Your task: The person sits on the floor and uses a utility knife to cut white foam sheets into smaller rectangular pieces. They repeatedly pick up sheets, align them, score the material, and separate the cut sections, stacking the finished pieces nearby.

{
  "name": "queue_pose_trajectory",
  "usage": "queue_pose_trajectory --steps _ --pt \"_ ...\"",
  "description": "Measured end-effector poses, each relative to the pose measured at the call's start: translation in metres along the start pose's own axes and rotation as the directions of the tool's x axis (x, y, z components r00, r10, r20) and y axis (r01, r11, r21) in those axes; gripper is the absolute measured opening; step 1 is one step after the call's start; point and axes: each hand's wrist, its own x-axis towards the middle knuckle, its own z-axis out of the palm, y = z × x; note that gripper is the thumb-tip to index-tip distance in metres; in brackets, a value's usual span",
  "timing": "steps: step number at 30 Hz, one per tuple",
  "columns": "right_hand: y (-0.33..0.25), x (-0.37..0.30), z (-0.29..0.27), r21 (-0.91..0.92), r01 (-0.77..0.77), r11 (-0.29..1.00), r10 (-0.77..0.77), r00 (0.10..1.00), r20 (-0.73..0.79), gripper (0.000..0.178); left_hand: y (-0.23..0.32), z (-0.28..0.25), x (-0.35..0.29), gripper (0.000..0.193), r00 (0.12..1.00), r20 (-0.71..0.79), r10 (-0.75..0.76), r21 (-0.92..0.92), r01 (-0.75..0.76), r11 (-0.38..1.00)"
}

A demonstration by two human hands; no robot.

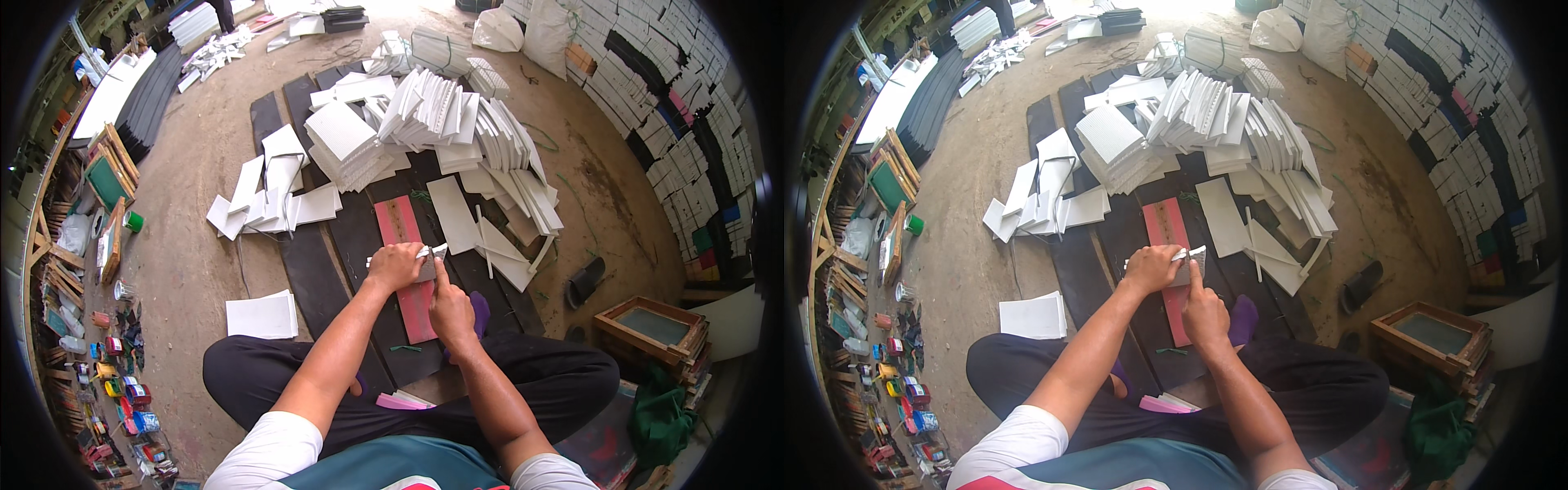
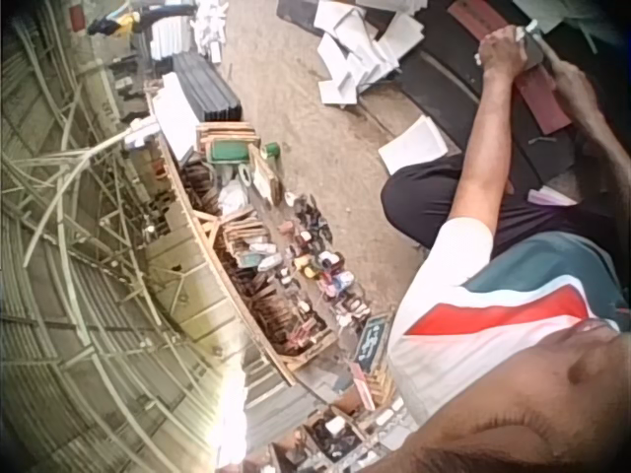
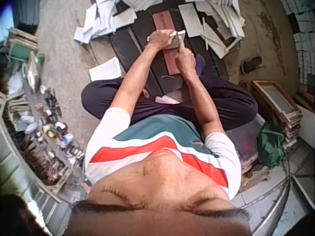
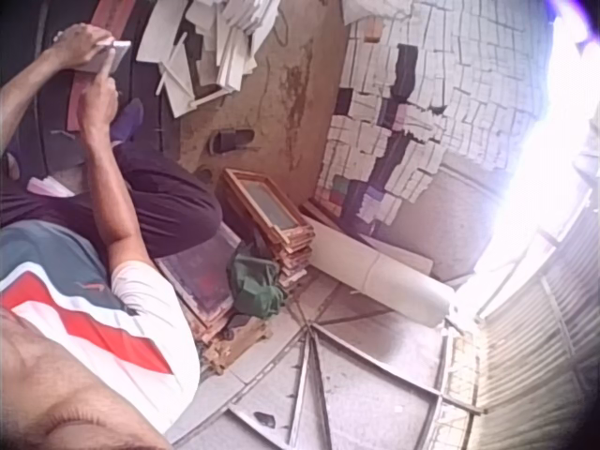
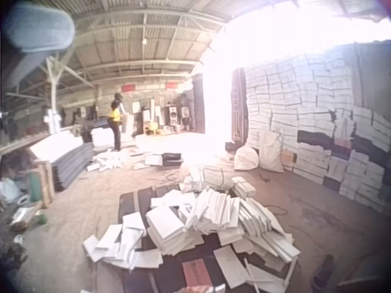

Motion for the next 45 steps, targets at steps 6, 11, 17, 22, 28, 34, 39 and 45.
queue_pose_trajectory --steps 6,11,17,22,28,34,39,45 --pt "-0.004 0.000 0.000 -0.015 -0.007 1.000 0.007 1.000 0.008 0.062 0.005 -0.005 0.000 0.022 0.999 0.035 -0.019 -0.012 0.019 1.000" --pt "-0.005 0.004 0.005 -0.045 -0.010 0.999 0.010 1.000 0.007 0.065 0.003 -0.001 0.000 0.022 1.000 0.029 -0.008 -0.002 0.008 1.000" --pt "-0.001 0.013 0.014 -0.044 -0.006 0.999 0.006 1.000 -0.009 0.067 0.003 0.001 0.001 0.022 0.999 0.023 -0.029 0.010 0.029 1.000" --pt "-0.012 0.006 0.007 0.024 -0.136 0.990 0.136 0.991 -0.009 0.050 0.002 0.004 0.002 0.021 0.999 0.011 -0.030 0.014 0.030 0.999" --pt "-0.016 0.013 0.008 -0.071 -0.147 0.987 0.150 0.988 0.029 0.020 0.005 0.006 0.002 0.021 1.000 0.021 -0.018 0.027 0.017 0.999" --pt "-0.014 0.020 0.010 -0.004 -0.151 0.989 0.151 0.988 0.034 0.023 0.004 0.004 0.003 0.021 0.999 0.005 -0.033 0.035 0.032 0.999" --pt "-0.019 0.013 0.004 -0.070 -0.158 0.985 0.163 0.984 0.070 0.025 0.002 0.003 0.002 0.022 0.999 0.013 -0.030 0.024 0.030 0.999" --pt "-0.015 0.021 0.009 -0.034 -0.153 0.988 0.155 0.985 0.073 0.025 0.001 0.005 0.004 0.022 0.999 0.013 -0.044 0.023 0.043 0.999"
